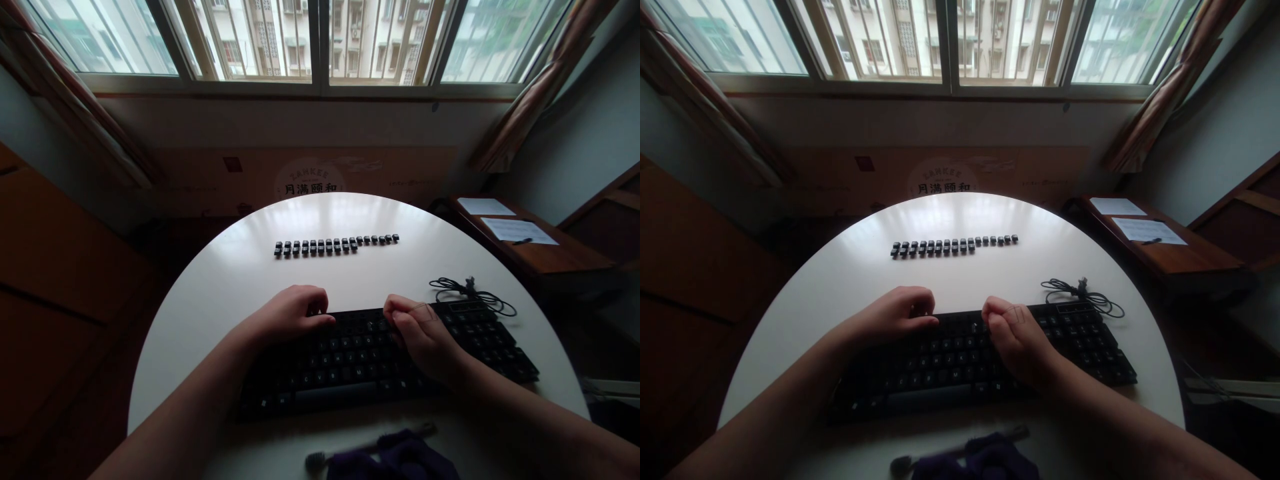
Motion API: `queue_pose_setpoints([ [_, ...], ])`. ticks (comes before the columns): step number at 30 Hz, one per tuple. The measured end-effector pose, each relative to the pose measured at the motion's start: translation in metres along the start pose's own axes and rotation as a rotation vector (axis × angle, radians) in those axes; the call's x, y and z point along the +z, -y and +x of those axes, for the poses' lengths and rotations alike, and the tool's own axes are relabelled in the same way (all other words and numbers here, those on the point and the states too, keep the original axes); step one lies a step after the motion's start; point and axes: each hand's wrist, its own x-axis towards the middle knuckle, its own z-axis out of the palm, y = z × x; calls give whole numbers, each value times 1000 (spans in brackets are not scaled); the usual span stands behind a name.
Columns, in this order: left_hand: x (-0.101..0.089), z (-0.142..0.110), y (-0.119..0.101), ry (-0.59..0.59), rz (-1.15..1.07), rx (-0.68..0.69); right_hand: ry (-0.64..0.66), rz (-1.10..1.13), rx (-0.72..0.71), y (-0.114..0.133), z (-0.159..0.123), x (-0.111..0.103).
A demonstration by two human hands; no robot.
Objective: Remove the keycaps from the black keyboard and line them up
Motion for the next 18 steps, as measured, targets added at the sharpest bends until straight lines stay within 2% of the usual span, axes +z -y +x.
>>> queue_pose_setpoints([
  [12, -2, -1, -2, 12, -1, -7, -188, 514, 260, -6, 3, 2],
  [14, -3, -2, -4, 9, 16, -9, -147, 448, 172, -6, 1, 3],
  [18, -6, -8, -20, -55, 50, 7, -11, 268, -108, 2, -10, 2],
])
